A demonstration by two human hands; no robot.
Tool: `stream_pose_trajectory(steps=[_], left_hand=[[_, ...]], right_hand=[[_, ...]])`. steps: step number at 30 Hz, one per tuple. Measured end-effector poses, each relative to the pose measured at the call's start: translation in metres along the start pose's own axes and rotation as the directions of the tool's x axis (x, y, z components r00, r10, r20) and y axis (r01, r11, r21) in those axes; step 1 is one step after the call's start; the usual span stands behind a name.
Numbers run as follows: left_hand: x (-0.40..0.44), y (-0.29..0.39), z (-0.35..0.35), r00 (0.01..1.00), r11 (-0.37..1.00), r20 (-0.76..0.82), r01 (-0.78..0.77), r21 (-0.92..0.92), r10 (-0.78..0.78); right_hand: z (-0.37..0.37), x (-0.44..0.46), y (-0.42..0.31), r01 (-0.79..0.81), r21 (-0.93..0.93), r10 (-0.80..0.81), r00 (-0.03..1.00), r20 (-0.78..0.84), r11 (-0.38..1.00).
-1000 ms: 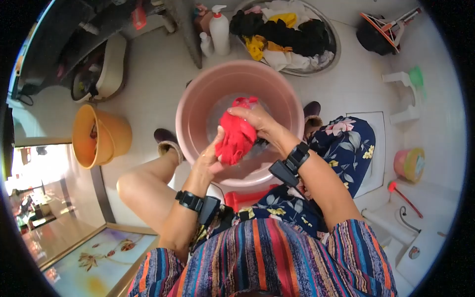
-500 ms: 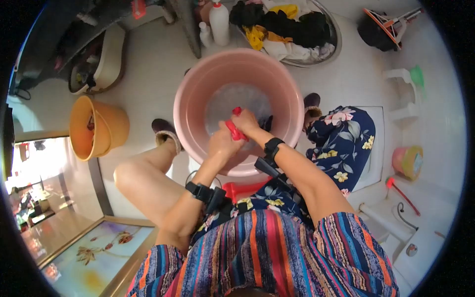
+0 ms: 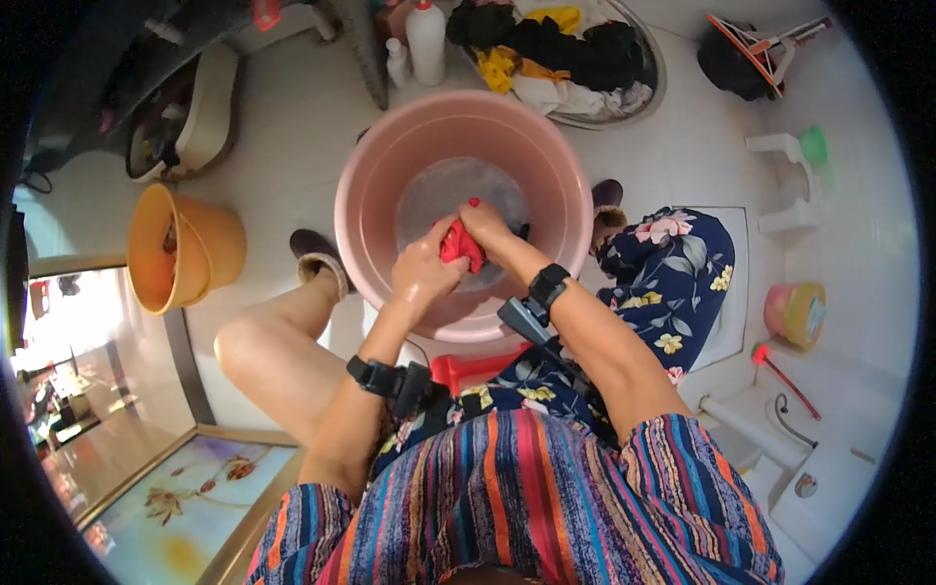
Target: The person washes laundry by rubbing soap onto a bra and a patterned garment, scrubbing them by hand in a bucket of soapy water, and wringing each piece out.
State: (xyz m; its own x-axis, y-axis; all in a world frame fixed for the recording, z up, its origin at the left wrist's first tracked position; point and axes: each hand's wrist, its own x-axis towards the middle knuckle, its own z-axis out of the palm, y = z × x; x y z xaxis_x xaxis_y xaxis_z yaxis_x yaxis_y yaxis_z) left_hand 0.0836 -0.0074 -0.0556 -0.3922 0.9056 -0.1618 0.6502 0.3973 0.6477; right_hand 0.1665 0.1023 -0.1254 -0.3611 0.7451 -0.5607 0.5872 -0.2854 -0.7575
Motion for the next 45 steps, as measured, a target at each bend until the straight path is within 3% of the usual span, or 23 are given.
stream_pose_trajectory(steps=[2, 3, 5, 7, 9, 12, 15, 16, 17, 18, 19, 21, 25, 27, 28, 31, 35, 37, 39, 40, 42, 43, 45], left_hand=[[0.009, -0.009, -0.010, 0.988, 0.981, 0.143, 0.085, -0.174, -0.061], [0.011, -0.013, -0.013, 0.988, 0.981, 0.143, 0.086, -0.175, -0.061], [0.014, -0.016, -0.020, 0.868, 0.593, 0.487, 0.445, -0.671, -0.100], [0.009, -0.009, -0.025, 0.829, 0.434, 0.553, 0.531, -0.728, -0.088], [0.006, -0.004, -0.030, 0.759, 0.038, 0.650, 0.651, -0.758, -0.049], [0.001, 0.011, -0.041, 0.747, -0.182, 0.665, 0.652, -0.736, -0.015], [0.001, 0.019, -0.048, 0.681, -0.266, 0.731, 0.698, -0.665, -0.041], [0.001, 0.017, -0.044, 0.683, -0.268, 0.729, 0.696, -0.667, -0.043], [0.002, 0.015, -0.037, 0.672, -0.304, 0.741, 0.703, -0.642, -0.011], [0.003, 0.013, -0.032, 0.663, -0.339, 0.748, 0.709, -0.618, 0.023], [0.006, 0.012, -0.029, 0.667, -0.342, 0.744, 0.705, -0.621, 0.023], [0.009, 0.012, -0.024, 0.642, -0.596, 0.734, 0.685, -0.419, 0.222], [0.014, 0.007, -0.019, 0.697, -0.611, 0.663, 0.658, -0.440, 0.273], [0.011, 0.022, -0.032, 0.725, -0.507, 0.670, 0.643, -0.574, 0.160], [0.010, 0.021, -0.029, 0.714, -0.510, 0.650, 0.674, -0.535, 0.262], [0.008, 0.040, -0.049, 0.717, -0.464, 0.689, 0.647, -0.605, 0.102], [0.011, 0.037, -0.058, 0.806, -0.405, 0.558, 0.586, -0.702, 0.198], [0.010, 0.038, -0.059, 0.845, -0.218, 0.493, 0.531, -0.819, 0.206], [0.012, 0.039, -0.050, 0.902, -0.208, 0.418, 0.432, -0.877, 0.113], [0.014, 0.035, -0.047, 0.910, 0.062, 0.412, 0.408, -0.911, 0.055], [0.020, 0.027, -0.035, 0.948, 0.509, 0.318, 0.285, -0.812, -0.023], [0.021, 0.024, -0.026, 0.948, 0.504, 0.316, 0.286, -0.815, -0.026], [0.021, 0.022, -0.014, 0.972, 0.802, 0.183, 0.224, -0.554, -0.145]], right_hand=[[-0.007, -0.008, -0.008, -0.254, 0.384, 0.168, 0.955, 0.245, 0.887], [-0.009, -0.013, -0.014, -0.255, 0.383, 0.168, 0.955, 0.245, 0.888], [-0.012, -0.021, -0.022, -0.254, 0.791, 0.081, 0.964, 0.253, 0.557], [-0.028, -0.007, -0.010, -0.247, 0.839, 0.024, 0.963, 0.270, 0.486], [-0.046, 0.001, -0.004, -0.336, 0.873, 0.050, 0.939, 0.341, 0.355], [-0.055, -0.034, -0.015, -0.044, 0.846, 0.022, 0.999, 0.038, 0.531], [-0.054, -0.007, 0.023, 0.576, 0.339, -0.518, 0.818, -0.250, 0.744], [-0.056, 0.011, 0.023, 0.277, 0.781, -0.232, 0.957, -0.173, 0.560], [-0.056, 0.017, 0.017, -0.055, 0.987, -0.001, 0.998, 0.056, 0.152], [-0.060, 0.003, 0.001, -0.112, 0.986, -0.197, 0.971, 0.135, 0.123], [-0.063, -0.012, -0.021, -0.115, 0.985, -0.201, 0.970, 0.139, 0.128], [-0.060, -0.040, -0.059, -0.337, 0.909, -0.507, 0.754, 0.417, 0.246], [-0.044, -0.063, -0.082, -0.180, 0.901, -0.536, 0.751, 0.385, 0.395], [-0.054, -0.057, -0.087, -0.015, 0.764, -0.438, 0.812, 0.386, 0.645], [-0.055, -0.055, -0.090, 0.027, 0.728, -0.406, 0.844, 0.350, 0.685], [-0.060, -0.051, -0.099, 0.028, 0.714, -0.335, 0.896, 0.293, 0.700], [-0.061, -0.042, -0.117, 0.042, 0.638, -0.276, 0.922, 0.272, 0.769], [-0.054, -0.036, -0.119, 0.055, 0.574, -0.244, 0.935, 0.257, 0.817], [-0.047, -0.035, -0.123, 0.319, 0.228, -0.354, 0.926, 0.134, 0.920], [-0.041, -0.034, -0.122, 0.487, 0.145, -0.503, 0.857, 0.108, 0.861], [-0.036, -0.028, -0.116, 0.529, -0.009, -0.524, 0.842, 0.132, 0.848], [-0.033, -0.025, -0.111, 0.562, -0.153, -0.543, 0.826, 0.150, 0.813], [-0.025, -0.018, -0.101, 0.570, -0.219, -0.551, 0.822, 0.147, 0.792]])
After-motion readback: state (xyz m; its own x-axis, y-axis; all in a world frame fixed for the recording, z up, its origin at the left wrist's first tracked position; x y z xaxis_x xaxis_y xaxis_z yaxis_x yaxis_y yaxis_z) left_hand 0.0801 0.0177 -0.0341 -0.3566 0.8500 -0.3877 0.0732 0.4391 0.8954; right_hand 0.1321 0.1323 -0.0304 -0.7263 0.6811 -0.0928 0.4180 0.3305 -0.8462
